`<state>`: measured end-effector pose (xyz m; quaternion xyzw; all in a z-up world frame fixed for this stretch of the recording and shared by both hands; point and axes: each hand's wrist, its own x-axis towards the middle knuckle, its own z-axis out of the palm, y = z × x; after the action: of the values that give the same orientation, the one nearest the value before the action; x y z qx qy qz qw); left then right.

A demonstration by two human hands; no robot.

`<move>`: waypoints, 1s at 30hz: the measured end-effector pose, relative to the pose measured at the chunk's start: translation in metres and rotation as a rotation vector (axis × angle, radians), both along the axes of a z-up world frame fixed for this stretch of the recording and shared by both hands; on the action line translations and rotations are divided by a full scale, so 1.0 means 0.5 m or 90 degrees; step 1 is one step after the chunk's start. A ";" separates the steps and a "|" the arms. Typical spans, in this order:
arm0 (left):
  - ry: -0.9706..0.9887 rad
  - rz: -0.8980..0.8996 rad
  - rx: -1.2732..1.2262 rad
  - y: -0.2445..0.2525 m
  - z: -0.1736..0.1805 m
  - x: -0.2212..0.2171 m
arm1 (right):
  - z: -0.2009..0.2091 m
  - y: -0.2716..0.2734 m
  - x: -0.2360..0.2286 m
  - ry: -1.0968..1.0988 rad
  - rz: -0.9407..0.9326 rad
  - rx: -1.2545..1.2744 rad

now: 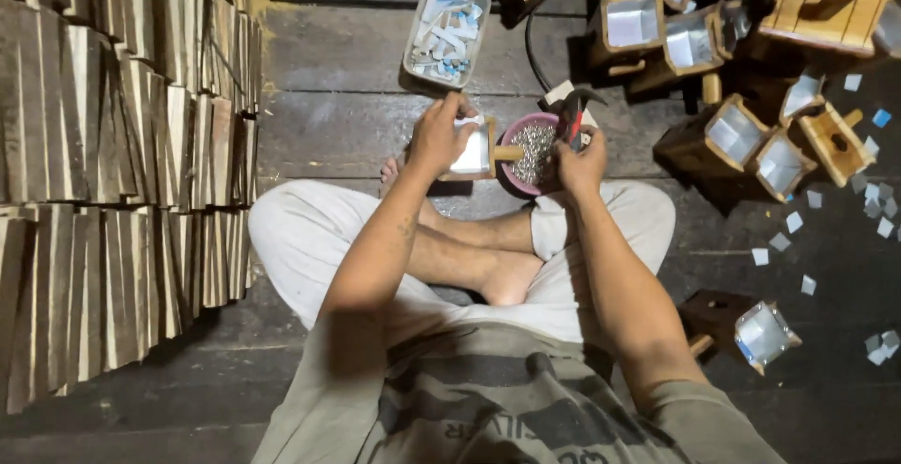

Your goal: Attaching small metal hardware components to wooden lantern frames using a hammer.

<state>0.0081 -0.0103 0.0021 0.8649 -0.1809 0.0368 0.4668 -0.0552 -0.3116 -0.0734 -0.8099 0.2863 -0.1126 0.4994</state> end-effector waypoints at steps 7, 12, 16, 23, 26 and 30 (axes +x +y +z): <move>-0.004 0.000 0.004 -0.002 -0.014 -0.006 | 0.129 0.000 -0.051 0.018 0.009 -0.040; -0.019 -0.014 -0.012 0.006 -0.013 0.003 | 0.296 -0.016 -0.203 0.125 0.096 0.194; -0.020 -0.024 -0.022 0.001 -0.020 0.010 | 0.380 -0.001 -0.318 0.310 0.148 0.291; -0.002 -0.029 -0.047 0.003 0.006 -0.003 | 0.410 0.036 -0.352 0.617 0.506 -0.212; 0.005 -0.037 -0.064 0.008 0.014 0.009 | 0.442 0.044 -0.252 0.555 0.585 -0.533; 0.037 -0.050 -0.081 0.011 0.033 0.010 | 0.222 -0.017 -0.079 0.229 0.548 -0.630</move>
<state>0.0133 -0.0046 0.0185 0.8265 -0.1987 0.0047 0.5267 -0.0945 -0.3200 0.0374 -0.9909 -0.0685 0.1149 0.0152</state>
